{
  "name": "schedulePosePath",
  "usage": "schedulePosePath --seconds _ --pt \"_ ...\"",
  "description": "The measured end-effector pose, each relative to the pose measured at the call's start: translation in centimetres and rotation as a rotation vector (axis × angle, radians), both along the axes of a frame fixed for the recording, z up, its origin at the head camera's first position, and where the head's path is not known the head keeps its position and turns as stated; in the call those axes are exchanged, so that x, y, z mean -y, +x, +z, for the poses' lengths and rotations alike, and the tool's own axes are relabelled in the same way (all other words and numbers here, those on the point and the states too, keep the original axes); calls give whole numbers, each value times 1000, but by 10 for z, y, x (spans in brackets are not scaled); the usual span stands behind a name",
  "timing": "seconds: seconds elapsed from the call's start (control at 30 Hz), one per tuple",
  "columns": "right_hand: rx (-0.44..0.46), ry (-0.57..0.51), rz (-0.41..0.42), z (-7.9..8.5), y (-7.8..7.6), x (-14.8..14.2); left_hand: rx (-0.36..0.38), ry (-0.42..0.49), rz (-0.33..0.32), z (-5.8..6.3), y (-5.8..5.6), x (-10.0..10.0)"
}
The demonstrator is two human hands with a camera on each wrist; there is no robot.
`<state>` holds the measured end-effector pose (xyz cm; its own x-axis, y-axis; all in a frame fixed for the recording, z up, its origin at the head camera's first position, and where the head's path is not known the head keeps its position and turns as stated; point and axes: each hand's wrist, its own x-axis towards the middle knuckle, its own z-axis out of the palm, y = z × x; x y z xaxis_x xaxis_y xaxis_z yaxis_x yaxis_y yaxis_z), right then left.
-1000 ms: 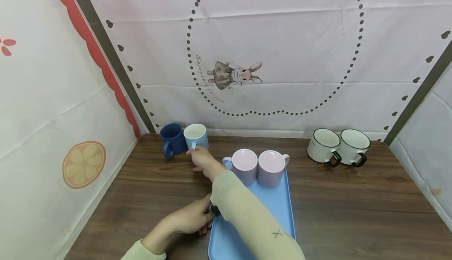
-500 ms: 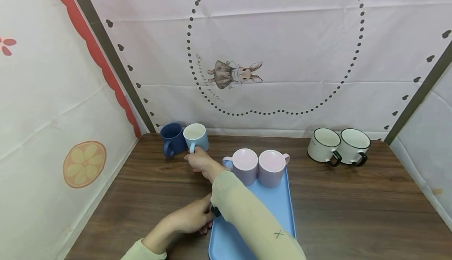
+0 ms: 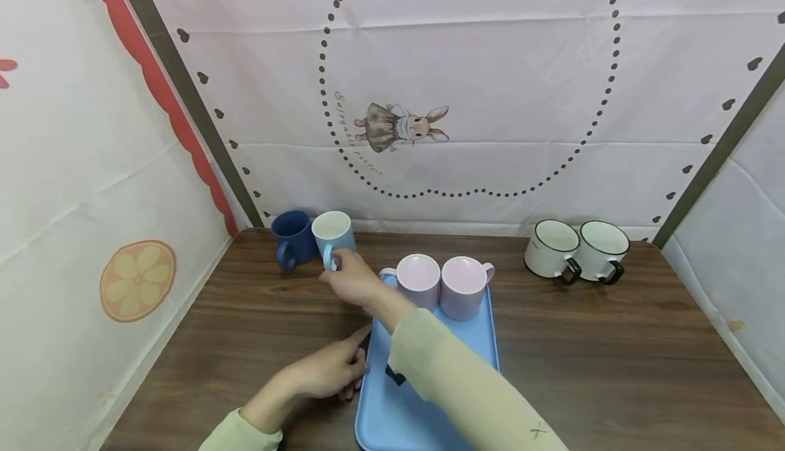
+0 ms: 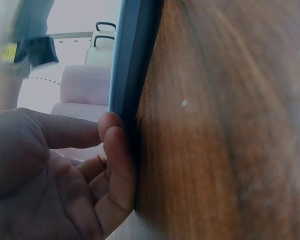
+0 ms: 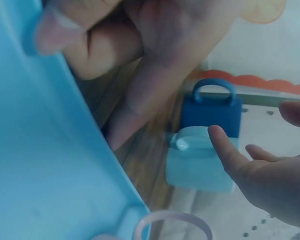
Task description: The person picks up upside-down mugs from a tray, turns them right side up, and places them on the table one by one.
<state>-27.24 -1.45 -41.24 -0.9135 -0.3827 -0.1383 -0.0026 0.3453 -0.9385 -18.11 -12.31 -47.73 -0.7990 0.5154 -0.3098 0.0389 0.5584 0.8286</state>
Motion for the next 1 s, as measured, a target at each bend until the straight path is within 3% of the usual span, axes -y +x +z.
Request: schedulePosePath --seconds 0.47,0.67,1.0 --pt "-93 -39 168 11 42 -41 -28 12 -7 -3 -1 3" --pt "-169 -15 189 10 60 -64 -42 -5 -1 -2 -1 1" --pt "-166 -92 202 2 80 -103 -25 -31 27 1 2 -2"
